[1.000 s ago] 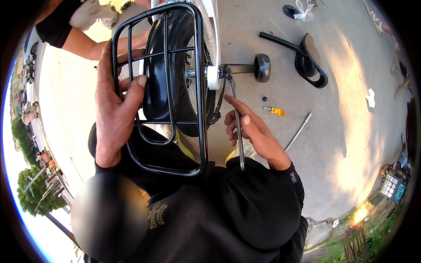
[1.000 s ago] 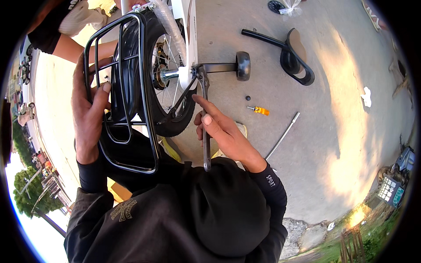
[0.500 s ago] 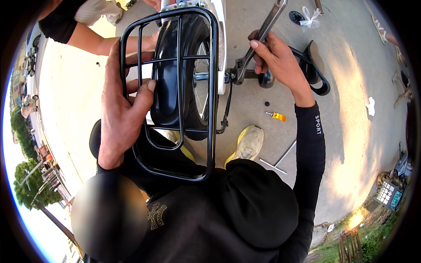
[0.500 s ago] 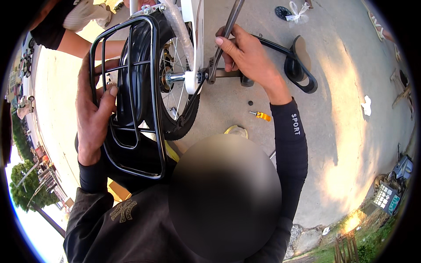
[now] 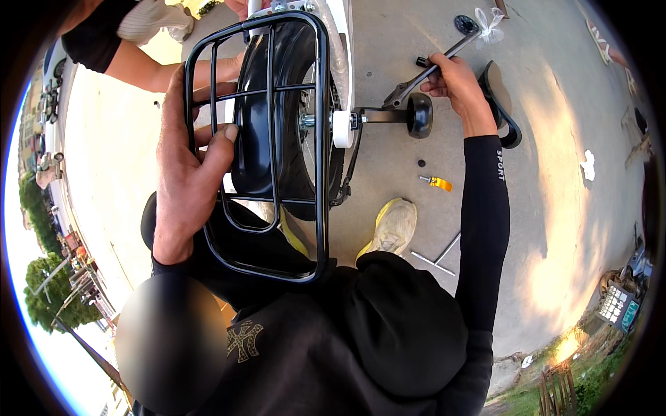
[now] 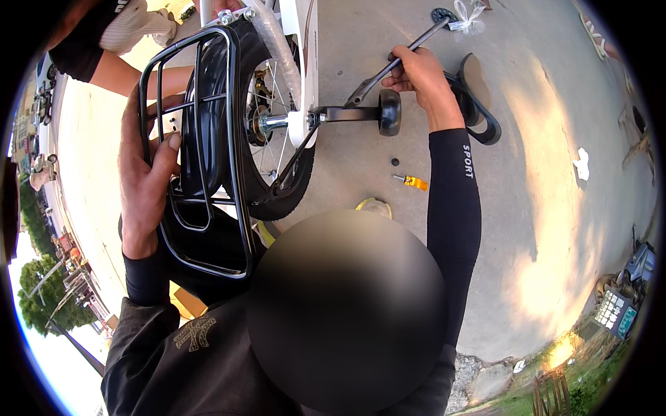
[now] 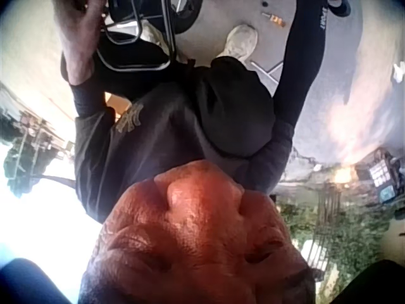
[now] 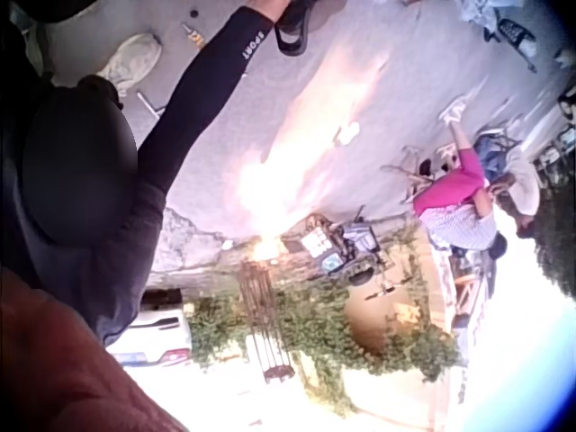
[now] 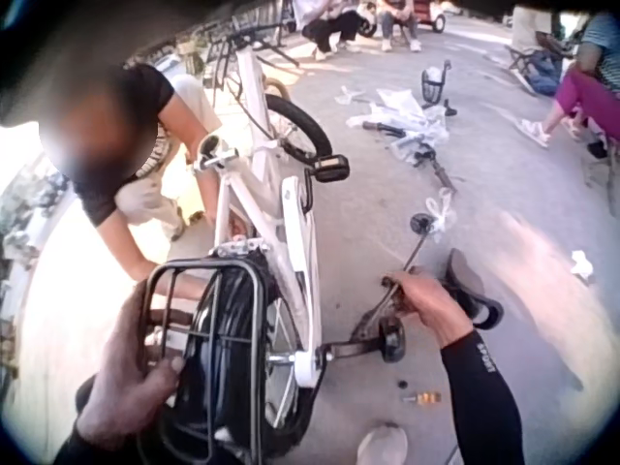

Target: The person attaches a rear cargo rack to the back of a white bicycle. They align the rack with the mounting points on the frame and wheel, then use a wrench to tighten the bolts securing the rack in place.

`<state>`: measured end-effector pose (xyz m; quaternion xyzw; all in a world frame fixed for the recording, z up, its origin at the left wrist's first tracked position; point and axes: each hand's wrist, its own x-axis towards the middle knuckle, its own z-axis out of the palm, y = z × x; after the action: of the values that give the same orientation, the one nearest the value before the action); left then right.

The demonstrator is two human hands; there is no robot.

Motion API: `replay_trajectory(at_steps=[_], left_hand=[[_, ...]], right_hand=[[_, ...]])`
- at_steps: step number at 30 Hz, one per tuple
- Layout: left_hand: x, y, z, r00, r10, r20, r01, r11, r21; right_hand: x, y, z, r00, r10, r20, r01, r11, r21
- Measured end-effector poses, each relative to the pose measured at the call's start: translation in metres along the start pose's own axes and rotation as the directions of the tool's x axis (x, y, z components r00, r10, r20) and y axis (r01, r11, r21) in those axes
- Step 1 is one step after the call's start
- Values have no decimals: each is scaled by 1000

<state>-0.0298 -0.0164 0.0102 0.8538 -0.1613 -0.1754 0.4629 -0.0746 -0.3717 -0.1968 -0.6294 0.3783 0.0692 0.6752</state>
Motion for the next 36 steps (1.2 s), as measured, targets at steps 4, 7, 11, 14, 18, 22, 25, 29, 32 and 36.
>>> replay_trajectory(at_steps=[4,7,11,14,18,22,25,29,32,36], left_hand=[[-5,1,-2,1000,-9,-20,9,1000,-4],[-3,6,-1,999,12,-43,-11,999,31],[-6,5,-2,999,20,-34,-19,999,28],[-3,1,-2,999,17,-27,-17,1000,-6],[-2,1,-3,999,49,-13,-49,998,31],[-3,-3,-4,998,51,-25,-50,998,34],[-1,-2,-3,998,58,-37,-58,998,17],[-3,-2,-2,998,63,-29,-62,998,24],[1,-2,-3,998,62,-27,-61,998,28],[-2,-2,-2,998,39,-39,-37,998,57]], right_hand=[[-94,16,0,948,-318,19,318,947,-47],[-158,40,13,815,-579,38,572,792,-213],[-192,71,34,555,-815,164,795,463,-392],[-196,82,55,457,-877,149,821,351,-450],[-196,99,69,416,-905,89,806,322,-496],[-193,109,75,402,-910,96,808,304,-504],[-192,116,81,376,-906,193,786,202,-585],[-191,131,87,384,-891,244,765,159,-624],[-198,134,91,488,-871,60,764,393,-511],[-201,121,90,478,-878,31,764,397,-509]])
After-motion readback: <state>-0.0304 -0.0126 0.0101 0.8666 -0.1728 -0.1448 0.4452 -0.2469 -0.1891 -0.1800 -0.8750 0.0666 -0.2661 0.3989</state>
